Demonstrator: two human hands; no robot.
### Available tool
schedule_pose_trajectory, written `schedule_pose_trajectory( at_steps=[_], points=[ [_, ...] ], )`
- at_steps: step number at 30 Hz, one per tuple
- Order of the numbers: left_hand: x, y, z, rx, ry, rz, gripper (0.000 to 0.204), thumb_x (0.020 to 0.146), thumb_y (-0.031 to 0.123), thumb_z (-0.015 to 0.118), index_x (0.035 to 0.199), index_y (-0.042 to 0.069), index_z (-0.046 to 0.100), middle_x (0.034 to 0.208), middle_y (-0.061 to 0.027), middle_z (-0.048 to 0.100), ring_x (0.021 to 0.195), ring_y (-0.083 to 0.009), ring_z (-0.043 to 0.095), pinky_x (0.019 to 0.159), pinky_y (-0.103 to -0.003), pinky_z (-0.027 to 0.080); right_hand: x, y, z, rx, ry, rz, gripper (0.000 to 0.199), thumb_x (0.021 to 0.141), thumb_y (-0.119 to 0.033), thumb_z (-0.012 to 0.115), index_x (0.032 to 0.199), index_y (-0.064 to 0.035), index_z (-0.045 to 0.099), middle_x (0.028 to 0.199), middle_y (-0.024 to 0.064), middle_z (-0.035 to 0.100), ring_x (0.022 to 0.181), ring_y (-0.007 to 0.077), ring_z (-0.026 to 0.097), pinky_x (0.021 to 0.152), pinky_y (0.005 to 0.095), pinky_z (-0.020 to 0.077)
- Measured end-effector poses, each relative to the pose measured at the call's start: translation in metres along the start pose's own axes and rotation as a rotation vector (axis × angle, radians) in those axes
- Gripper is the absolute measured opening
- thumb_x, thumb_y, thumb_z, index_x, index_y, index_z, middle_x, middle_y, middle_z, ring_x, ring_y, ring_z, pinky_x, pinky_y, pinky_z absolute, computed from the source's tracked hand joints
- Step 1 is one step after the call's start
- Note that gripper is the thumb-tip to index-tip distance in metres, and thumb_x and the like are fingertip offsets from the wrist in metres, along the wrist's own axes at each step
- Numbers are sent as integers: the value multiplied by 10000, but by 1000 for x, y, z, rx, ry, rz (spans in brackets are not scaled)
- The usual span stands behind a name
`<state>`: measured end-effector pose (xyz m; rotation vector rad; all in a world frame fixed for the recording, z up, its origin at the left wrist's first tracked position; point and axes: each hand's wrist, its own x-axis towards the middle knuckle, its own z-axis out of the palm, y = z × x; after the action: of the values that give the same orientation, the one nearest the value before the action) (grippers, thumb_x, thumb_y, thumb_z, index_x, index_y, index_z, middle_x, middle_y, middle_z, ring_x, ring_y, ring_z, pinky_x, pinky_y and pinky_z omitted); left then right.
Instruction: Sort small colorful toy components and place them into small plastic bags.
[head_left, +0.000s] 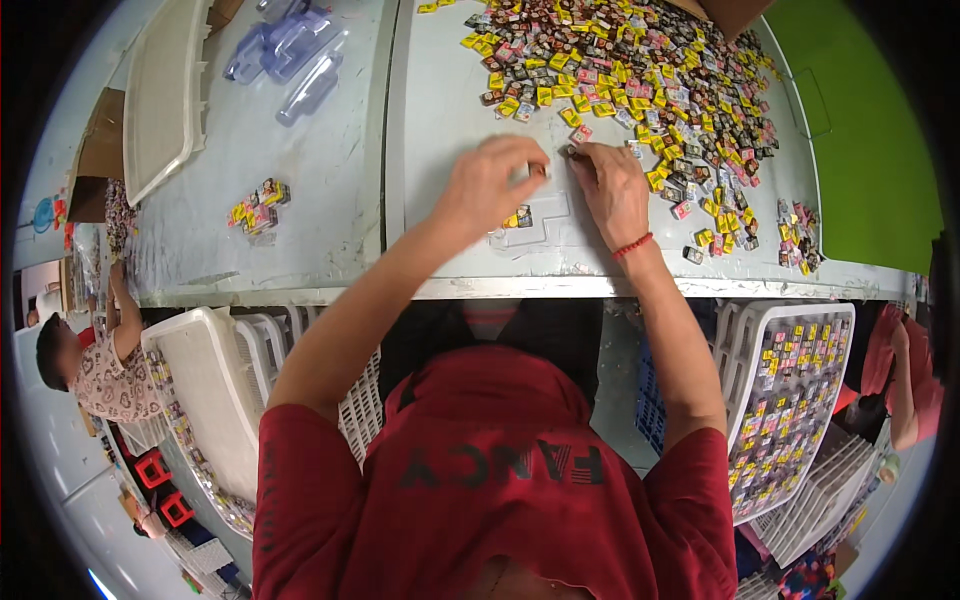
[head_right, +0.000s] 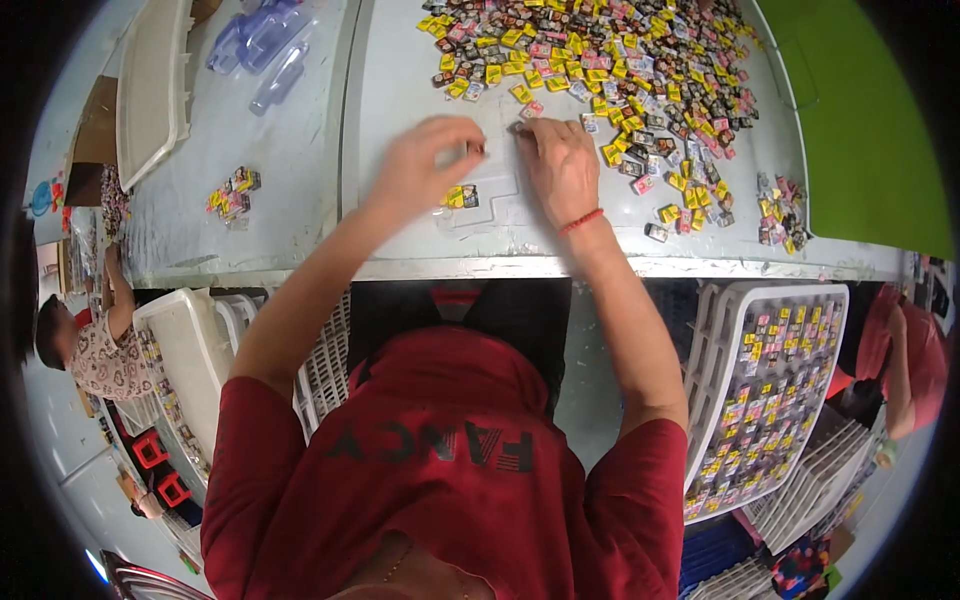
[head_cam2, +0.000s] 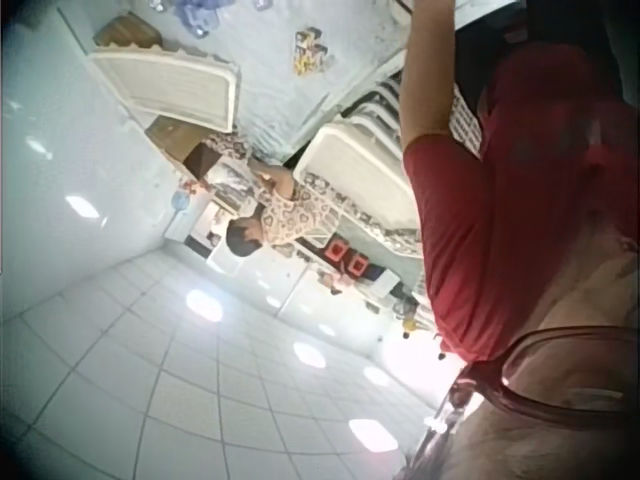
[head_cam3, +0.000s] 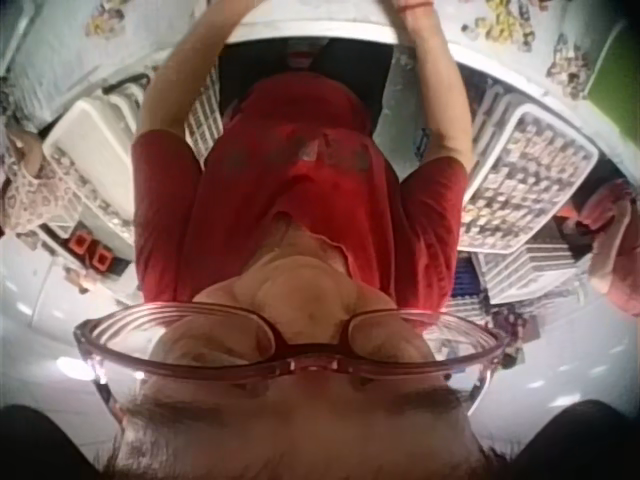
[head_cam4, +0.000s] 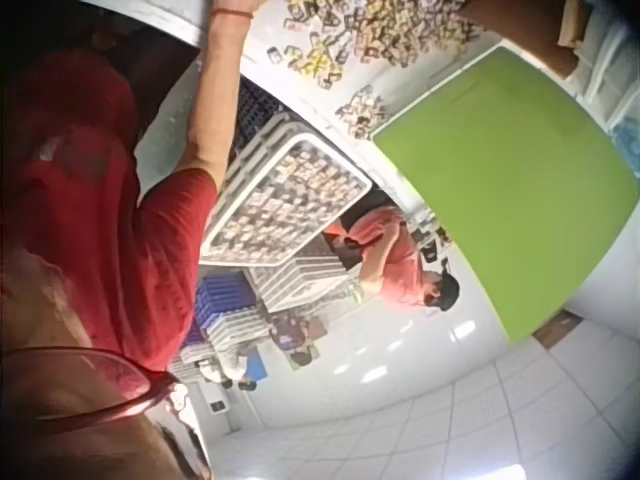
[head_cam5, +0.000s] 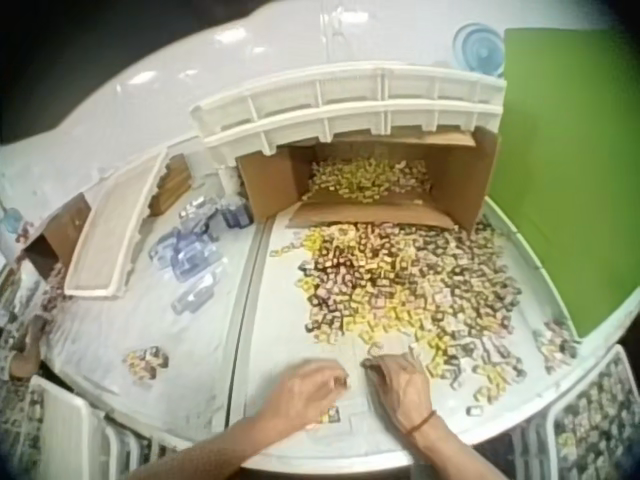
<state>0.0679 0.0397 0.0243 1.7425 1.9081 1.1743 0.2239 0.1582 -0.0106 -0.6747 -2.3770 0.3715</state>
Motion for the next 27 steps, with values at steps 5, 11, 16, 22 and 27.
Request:
schedule_pose_trajectory(
  at_steps=[5,11,16,22,27],
  points=[
    [-44,5,19,99,104,259,159,746,73,703,873,9,633,950,-101,637,915,-289,602,788,-381,504,-22,-50,-20,132,26,173,134,799,-102,699,914,-39,672,891,104,681,838,283,621,762,369,481],
    [-49,-11,31,27,139,194,155,739,24,694,879,-2,632,930,-97,625,929,-274,604,790,-354,512,-43,-63,-11,63,1,195,134,748,-70,708,879,-69,682,824,77,660,808,260,606,731,357,435],
    [-49,-10,32,61,145,211,166,735,3,687,893,-6,636,951,-103,615,941,-272,606,796,-345,517,-41,-68,-5,-59,35,173,153,740,-70,700,893,-64,682,830,73,649,808,259,597,740,357,436],
    [-54,-14,28,54,96,234,282,731,-2,689,1004,-7,622,1086,-142,595,1004,-313,589,845,-372,496,-51,-81,-8,-167,75,57,175,783,-77,659,955,-51,678,930,102,630,876,260,572,782,367,434],
    [-43,-11,14,238,-32,337,427,777,187,709,1140,20,558,1251,-142,499,1175,-332,469,960,-426,425,-29,-50,-19,-10,118,74,169,806,-70,647,972,-39,659,930,138,632,859,324,582,776,409,459]
  ],
)
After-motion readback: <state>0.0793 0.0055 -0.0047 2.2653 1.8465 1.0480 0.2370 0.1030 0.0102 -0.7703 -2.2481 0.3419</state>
